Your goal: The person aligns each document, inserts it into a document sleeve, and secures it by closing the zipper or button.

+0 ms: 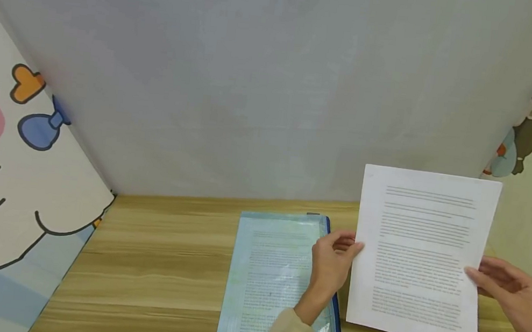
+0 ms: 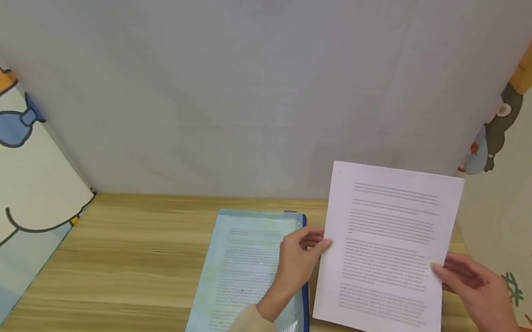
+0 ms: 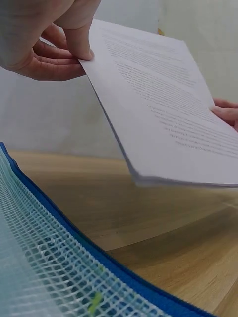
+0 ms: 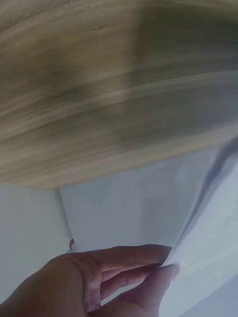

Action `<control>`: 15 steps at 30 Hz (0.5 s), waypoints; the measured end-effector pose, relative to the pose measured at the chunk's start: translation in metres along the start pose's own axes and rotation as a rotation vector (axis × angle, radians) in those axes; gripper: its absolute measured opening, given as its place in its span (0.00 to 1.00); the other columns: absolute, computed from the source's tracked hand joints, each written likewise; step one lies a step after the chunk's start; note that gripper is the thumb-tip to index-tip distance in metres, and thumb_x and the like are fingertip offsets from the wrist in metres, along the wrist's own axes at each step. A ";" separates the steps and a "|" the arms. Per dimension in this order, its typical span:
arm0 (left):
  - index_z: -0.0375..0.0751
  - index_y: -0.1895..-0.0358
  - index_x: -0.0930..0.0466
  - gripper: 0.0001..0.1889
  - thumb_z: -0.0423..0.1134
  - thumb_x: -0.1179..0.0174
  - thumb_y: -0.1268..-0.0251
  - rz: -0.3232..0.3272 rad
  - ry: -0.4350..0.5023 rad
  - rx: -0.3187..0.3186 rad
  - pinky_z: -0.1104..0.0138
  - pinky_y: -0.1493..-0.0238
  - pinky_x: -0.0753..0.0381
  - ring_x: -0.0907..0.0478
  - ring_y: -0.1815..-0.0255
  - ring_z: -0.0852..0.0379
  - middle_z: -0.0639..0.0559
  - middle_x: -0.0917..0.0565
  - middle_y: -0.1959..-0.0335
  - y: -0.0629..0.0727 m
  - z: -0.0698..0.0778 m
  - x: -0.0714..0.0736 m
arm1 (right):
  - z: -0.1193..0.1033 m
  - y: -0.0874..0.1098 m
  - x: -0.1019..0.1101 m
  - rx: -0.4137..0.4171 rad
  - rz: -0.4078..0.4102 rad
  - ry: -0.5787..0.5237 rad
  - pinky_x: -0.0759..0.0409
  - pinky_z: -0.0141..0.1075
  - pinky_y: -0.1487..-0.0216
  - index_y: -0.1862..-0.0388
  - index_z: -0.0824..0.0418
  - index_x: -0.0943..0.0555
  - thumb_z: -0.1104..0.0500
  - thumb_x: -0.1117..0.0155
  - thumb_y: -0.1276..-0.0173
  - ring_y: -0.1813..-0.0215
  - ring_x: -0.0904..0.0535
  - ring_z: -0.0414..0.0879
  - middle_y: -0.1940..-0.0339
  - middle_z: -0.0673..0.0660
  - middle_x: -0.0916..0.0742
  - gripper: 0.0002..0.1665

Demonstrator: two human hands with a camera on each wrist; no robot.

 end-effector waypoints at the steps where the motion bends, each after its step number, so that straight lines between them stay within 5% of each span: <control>1: 0.34 0.58 0.11 0.07 0.30 0.28 0.39 -0.006 0.004 0.011 0.73 0.61 0.17 0.18 0.67 0.67 0.52 0.13 0.67 0.000 -0.001 0.001 | 0.001 0.000 -0.001 -0.023 -0.008 -0.014 0.17 0.26 0.66 0.49 0.41 0.17 0.69 0.32 0.30 0.63 0.15 0.30 0.60 0.33 0.14 0.22; 15: 0.32 0.61 0.13 0.06 0.25 0.31 0.41 -0.072 -0.040 0.143 0.72 0.75 0.17 0.22 0.76 0.69 0.54 0.15 0.73 0.001 -0.020 0.006 | 0.024 0.005 -0.011 -0.203 -0.079 -0.043 0.17 0.26 0.64 0.50 0.39 0.14 0.62 0.30 0.29 0.61 0.16 0.31 0.60 0.32 0.13 0.17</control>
Point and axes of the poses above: each hand's wrist, its own y-axis away from the middle knuckle, its own x-axis out of the back of the hand, z = x × y, the point moved 6 cm from there along -y, towards the middle knuckle
